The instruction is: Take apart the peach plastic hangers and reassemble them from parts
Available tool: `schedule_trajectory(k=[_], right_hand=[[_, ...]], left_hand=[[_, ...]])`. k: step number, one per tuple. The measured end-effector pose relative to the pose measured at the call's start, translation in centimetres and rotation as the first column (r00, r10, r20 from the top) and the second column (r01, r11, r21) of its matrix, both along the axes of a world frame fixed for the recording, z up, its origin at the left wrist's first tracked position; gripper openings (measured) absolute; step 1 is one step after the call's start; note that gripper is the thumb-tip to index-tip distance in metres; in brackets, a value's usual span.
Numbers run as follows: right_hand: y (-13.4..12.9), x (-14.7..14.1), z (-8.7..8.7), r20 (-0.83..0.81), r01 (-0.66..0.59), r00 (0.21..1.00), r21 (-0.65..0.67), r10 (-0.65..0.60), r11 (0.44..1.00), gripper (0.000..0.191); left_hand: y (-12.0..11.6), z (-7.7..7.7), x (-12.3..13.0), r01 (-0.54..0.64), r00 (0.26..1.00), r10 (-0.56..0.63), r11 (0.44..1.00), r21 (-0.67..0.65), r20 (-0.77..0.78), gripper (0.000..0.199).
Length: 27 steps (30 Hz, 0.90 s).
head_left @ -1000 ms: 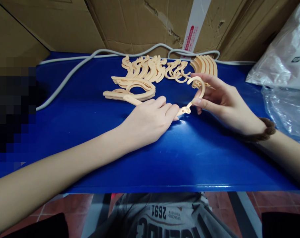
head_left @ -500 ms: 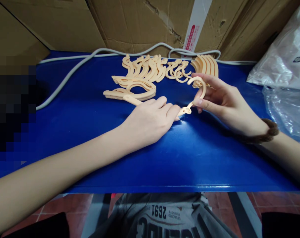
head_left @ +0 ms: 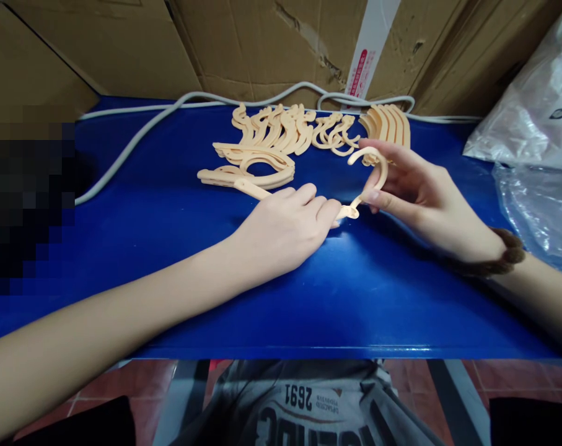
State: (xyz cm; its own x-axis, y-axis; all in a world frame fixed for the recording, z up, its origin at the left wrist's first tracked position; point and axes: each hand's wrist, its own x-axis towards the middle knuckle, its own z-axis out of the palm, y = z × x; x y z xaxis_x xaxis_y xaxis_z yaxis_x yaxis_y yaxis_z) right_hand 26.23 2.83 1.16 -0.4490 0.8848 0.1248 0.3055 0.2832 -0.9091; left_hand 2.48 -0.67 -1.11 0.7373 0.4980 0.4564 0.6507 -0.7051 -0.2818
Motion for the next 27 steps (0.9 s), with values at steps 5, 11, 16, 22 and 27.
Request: schedule_trajectory(k=[5,11,16,22,27], right_hand=[[-0.5,-0.3,0.4,-0.029,-0.009,1.000,0.011,0.009,1.000,0.062],[-0.7,-0.5,0.5,0.035,-0.078,0.996,0.059,0.076,0.995,0.060],[-0.9,-0.6,0.4,0.077,-0.078,0.995,0.132,0.069,0.988,0.062],[-1.3,-1.0,0.4,0.027,-0.092,0.996,0.084,0.090,0.992,0.061],[-1.2,-1.0,0.4,-0.029,-0.071,0.997,-0.003,0.071,0.997,0.057]], left_hand=[[-0.3,0.8,0.0,-0.044,0.997,0.054,0.981,-0.190,0.048,0.024],[-0.4,2.1,-0.1,0.128,0.914,0.240,0.597,-0.792,0.328,0.021],[0.2,2.3,-0.1,0.426,0.737,0.480,0.216,-0.878,0.476,0.017],[0.2,2.5,0.3,0.458,0.681,0.597,0.105,-0.883,0.424,0.012],[0.0,2.2,0.3,0.435,0.716,0.456,0.300,-0.849,0.529,0.012]])
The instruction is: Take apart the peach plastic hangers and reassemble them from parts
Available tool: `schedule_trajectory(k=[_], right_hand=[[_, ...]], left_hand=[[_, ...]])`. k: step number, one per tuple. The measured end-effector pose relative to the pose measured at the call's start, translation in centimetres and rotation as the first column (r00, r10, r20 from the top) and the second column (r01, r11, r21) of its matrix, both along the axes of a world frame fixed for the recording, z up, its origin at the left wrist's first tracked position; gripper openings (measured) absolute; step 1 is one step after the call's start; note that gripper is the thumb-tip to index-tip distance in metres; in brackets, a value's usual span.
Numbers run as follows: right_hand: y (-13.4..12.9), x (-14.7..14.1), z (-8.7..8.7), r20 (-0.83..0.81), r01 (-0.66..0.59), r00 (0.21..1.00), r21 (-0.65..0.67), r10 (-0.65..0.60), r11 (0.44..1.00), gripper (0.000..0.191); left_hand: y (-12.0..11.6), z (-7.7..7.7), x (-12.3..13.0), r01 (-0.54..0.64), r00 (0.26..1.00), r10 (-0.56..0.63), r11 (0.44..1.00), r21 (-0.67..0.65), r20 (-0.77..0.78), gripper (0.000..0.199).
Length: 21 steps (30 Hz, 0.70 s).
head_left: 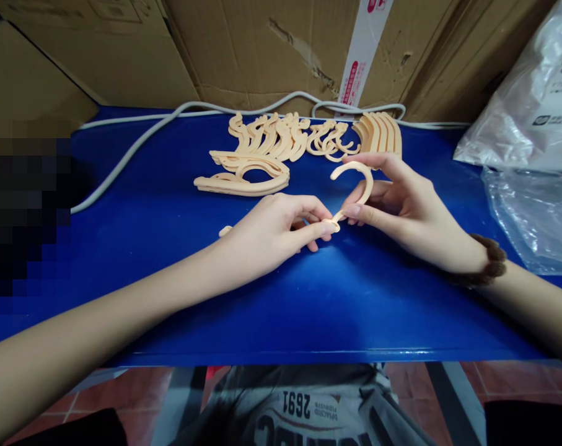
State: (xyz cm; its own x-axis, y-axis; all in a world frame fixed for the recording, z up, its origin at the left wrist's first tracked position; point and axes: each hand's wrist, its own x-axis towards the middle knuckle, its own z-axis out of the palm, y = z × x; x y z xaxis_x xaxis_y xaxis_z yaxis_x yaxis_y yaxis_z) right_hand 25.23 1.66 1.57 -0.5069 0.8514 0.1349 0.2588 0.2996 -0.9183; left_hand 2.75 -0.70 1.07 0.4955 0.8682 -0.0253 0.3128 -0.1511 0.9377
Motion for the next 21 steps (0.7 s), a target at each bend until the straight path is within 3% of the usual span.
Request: schedule_trajectory(k=[3,5,14,21], right_hand=[[0.16,-0.03,-0.04,-0.024,0.012,1.000,-0.033,-0.013,0.999,0.055],[0.14,-0.11,-0.05,-0.031,0.019,0.999,-0.051,-0.021,0.998,0.053],[-0.28,-0.29,-0.07,-0.015,0.049,0.999,-0.036,-0.050,0.998,0.051],[0.28,0.08,-0.40,-0.013,0.006,1.000,-0.076,-0.007,0.997,0.061]], left_hand=[[-0.12,-0.48,-0.20,-0.037,0.998,0.046,0.980,0.193,-0.043,0.012],[-0.18,-0.75,-0.33,-0.055,0.994,0.078,0.967,0.249,-0.082,0.015],[-0.53,-0.69,-0.24,-0.135,0.956,0.206,0.942,0.309,-0.210,0.016],[-0.49,-0.56,-0.35,-0.098,0.960,0.172,0.946,0.310,-0.220,0.011]])
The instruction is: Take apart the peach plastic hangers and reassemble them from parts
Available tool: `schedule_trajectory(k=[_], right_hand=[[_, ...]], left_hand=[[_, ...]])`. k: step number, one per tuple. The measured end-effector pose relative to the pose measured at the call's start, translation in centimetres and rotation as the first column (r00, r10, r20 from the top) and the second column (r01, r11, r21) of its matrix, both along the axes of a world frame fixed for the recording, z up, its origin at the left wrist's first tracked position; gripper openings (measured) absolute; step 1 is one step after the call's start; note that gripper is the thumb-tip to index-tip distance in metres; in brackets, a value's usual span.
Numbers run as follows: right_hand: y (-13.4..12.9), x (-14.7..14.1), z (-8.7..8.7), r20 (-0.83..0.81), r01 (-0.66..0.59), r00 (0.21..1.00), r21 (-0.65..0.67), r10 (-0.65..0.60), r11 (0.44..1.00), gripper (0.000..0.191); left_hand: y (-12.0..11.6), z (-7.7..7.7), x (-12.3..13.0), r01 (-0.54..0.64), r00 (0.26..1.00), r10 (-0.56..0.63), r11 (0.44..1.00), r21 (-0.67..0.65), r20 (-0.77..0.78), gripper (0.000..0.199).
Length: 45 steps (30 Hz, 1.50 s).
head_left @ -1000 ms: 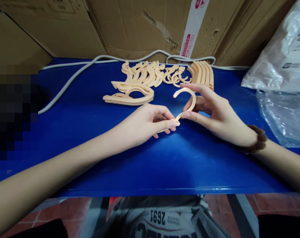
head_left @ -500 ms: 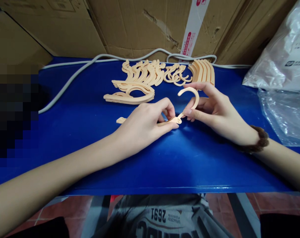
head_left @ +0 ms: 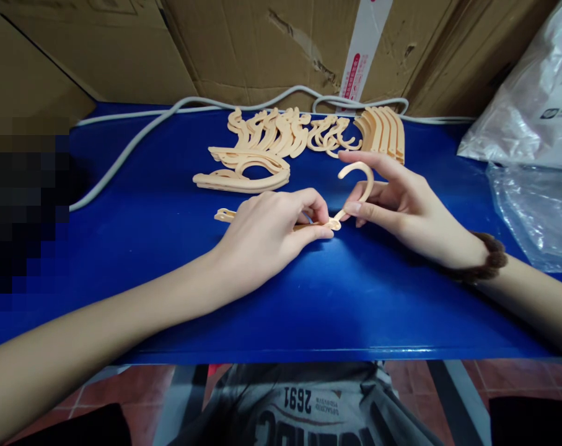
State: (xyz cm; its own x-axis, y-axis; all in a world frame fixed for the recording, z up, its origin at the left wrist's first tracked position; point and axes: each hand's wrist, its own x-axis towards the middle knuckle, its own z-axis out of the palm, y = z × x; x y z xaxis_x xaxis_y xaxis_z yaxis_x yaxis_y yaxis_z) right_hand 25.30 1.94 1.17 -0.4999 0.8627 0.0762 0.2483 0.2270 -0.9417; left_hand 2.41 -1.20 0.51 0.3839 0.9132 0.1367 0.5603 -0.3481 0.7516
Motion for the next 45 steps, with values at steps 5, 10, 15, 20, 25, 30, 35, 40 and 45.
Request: schedule_trajectory(k=[5,10,15,20,25,30,35,40,45], right_hand=[[0.6,0.0,0.0,-0.029,-0.052,0.998,-0.065,0.050,0.997,0.068],[0.9,0.3,-0.1,-0.086,-0.009,0.996,-0.223,-0.011,0.975,0.066],[1.4,0.7,-0.3,-0.140,0.022,0.988,-0.273,-0.062,0.962,0.059],[1.6,0.7,-0.6,-0.169,0.042,0.981,-0.300,-0.096,0.953,0.060],[1.4,0.5,-0.4,-0.199,0.073,0.969,-0.343,-0.149,0.936,0.051],[1.2,0.4,-0.2,-0.193,0.081,0.969,-0.350,-0.157,0.933,0.051],[1.2,0.4,-0.3,-0.204,0.096,0.962,-0.371,-0.182,0.924,0.048],[1.3,0.3,-0.2,-0.193,0.097,0.965,-0.361,-0.176,0.927,0.044],[1.3,0.2,-0.1,-0.227,0.109,0.949,-0.418,-0.220,0.902,0.044]], left_hand=[[0.1,-0.2,-0.1,0.041,0.996,-0.039,0.999,-0.025,0.083,0.013],[0.1,-0.1,-0.1,0.082,0.991,-0.082,0.997,0.005,0.110,0.009],[0.1,-0.2,-0.1,0.119,0.976,-0.110,0.992,-0.033,0.190,0.016],[0.5,-0.5,-0.2,0.073,0.986,-0.072,0.997,-0.005,0.149,0.025],[0.7,-0.6,-0.3,0.076,0.988,-0.072,0.997,-0.021,0.137,0.021],[0.4,-0.1,-0.3,0.061,0.995,-0.059,0.998,-0.012,0.083,0.014],[0.1,0.2,-0.2,0.014,0.996,-0.006,0.996,0.090,-0.085,0.020],[0.0,0.4,-0.1,0.026,0.992,-0.006,0.987,0.159,-0.125,0.024],[-0.2,0.0,0.0,0.048,0.993,-0.030,0.985,0.167,-0.113,0.015]])
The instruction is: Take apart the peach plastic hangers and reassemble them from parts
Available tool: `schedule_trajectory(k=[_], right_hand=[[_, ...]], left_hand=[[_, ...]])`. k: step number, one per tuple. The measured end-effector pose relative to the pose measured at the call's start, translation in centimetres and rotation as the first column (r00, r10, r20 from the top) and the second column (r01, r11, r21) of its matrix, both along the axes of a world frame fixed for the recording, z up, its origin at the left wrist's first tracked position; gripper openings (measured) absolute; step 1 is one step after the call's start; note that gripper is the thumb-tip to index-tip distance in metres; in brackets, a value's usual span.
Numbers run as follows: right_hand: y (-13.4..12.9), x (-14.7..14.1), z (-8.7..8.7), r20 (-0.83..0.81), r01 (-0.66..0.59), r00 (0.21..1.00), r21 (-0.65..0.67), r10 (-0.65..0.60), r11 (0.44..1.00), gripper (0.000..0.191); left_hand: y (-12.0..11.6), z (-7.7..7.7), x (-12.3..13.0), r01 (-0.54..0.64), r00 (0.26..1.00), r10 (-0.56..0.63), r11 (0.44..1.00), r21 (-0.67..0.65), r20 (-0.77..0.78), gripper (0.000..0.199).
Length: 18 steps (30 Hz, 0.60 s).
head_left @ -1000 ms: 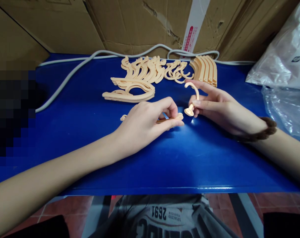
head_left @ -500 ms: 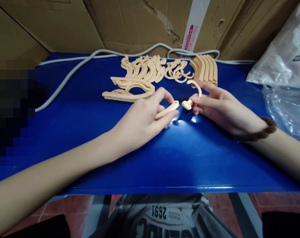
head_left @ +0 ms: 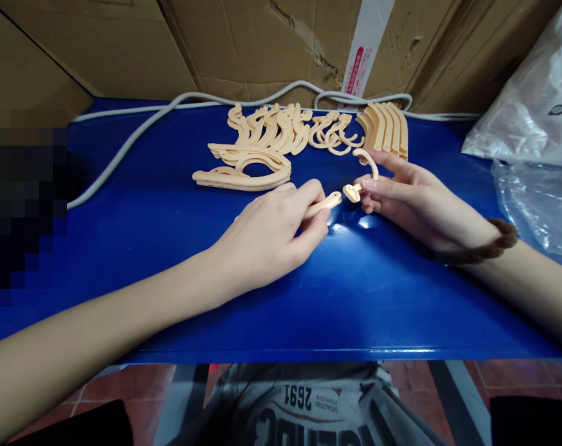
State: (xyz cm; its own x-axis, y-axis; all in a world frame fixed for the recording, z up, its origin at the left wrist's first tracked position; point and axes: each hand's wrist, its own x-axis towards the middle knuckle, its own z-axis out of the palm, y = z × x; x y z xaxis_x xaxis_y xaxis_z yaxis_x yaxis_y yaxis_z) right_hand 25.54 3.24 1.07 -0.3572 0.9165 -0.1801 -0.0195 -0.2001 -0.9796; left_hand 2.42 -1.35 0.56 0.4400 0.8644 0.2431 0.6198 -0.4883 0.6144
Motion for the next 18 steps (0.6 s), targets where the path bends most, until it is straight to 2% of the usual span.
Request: schedule_trajectory(k=[4,11,18], right_hand=[[-0.14,-0.15,0.28,-0.068,0.015,0.998,-0.067,-0.020,0.998,0.049],[-0.11,-0.17,0.18,-0.100,0.001,0.995,-0.040,-0.005,0.999,0.060],[-0.07,0.04,-0.10,-0.082,-0.027,0.996,-0.009,0.026,1.000,0.051]], left_hand=[[-0.01,-0.19,0.10,0.014,1.000,-0.015,0.999,-0.046,-0.015,0.011],[0.09,0.06,0.09,0.022,0.996,-0.029,0.997,-0.078,-0.082,0.015],[0.06,-0.06,0.05,0.047,0.988,-0.050,0.999,-0.024,-0.146,0.020]])
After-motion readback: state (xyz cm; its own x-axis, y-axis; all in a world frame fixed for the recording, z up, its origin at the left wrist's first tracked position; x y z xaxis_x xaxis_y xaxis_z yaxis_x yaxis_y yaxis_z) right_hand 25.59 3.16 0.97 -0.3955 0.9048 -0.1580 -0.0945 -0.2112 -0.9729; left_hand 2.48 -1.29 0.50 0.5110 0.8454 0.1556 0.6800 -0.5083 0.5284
